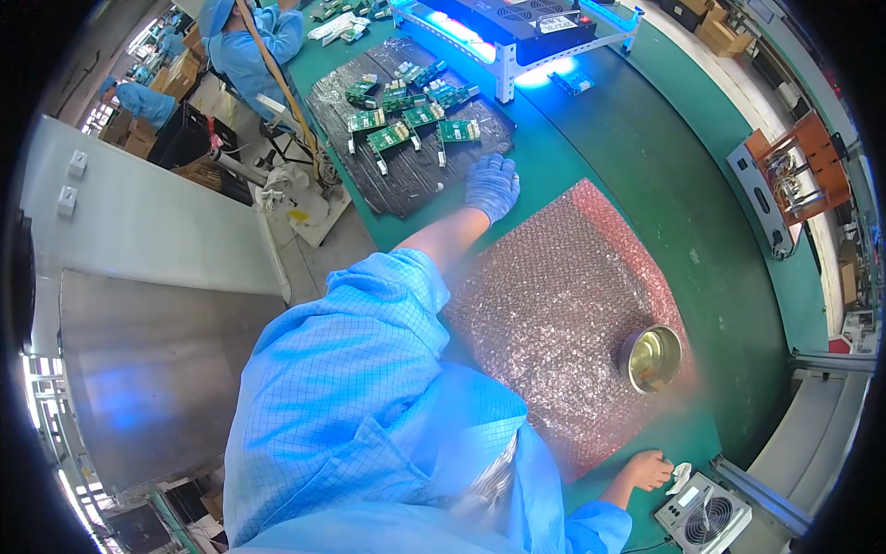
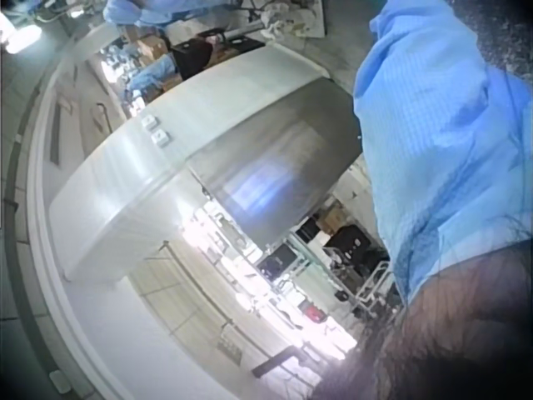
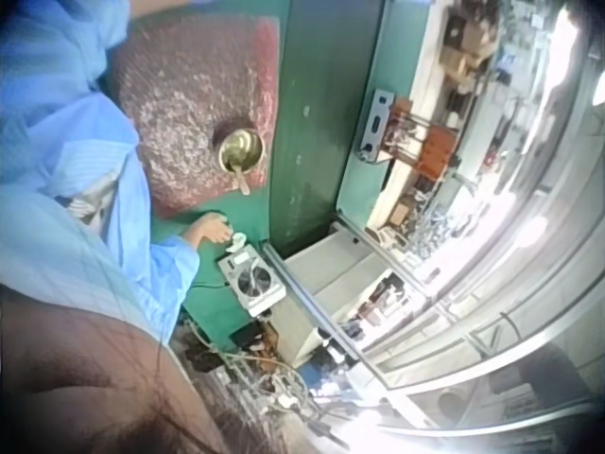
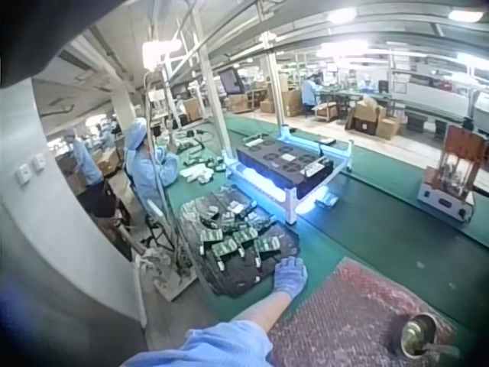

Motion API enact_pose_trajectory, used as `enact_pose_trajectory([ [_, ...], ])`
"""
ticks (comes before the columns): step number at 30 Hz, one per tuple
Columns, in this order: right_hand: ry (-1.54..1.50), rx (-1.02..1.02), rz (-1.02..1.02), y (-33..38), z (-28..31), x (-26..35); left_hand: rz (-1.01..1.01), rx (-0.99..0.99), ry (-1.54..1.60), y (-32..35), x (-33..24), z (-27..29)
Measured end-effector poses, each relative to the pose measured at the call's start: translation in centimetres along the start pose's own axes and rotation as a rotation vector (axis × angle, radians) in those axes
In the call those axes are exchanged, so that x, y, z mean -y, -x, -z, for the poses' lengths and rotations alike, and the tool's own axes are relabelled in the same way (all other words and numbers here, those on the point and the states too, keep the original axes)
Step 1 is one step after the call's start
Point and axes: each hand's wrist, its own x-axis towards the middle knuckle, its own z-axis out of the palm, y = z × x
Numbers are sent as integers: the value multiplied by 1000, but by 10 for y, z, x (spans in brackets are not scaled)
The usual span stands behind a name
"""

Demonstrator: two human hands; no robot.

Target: Applying a liquid coating to printed circuit boards using a brush.

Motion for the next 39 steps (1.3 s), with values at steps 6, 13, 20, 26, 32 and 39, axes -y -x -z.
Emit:
enact_pose_trajectory([
  [6, -4, -12, 1, 2, 5, 3, 28, 22, 111, 13, -3, 0],
  [13, 4, -40, -1, 0, 1, -1, 1210, 7, 2237, 49, -22, 52],
  [20, 11, -106, 16, 3, 0, 2, 1382, -324, 2602, 32, 23, 3],
  [26, 87, -216, 66, 5, -14, 0, 1320, -306, 2502, 14, 71, -4],
  [32, -14, -178, 35, -2, -15, -5, 1521, -213, 2267, 44, 56, 49],
  [39, 89, -182, 70, 2, -13, -5, 1498, -422, 2488, 46, 52, 54],
])
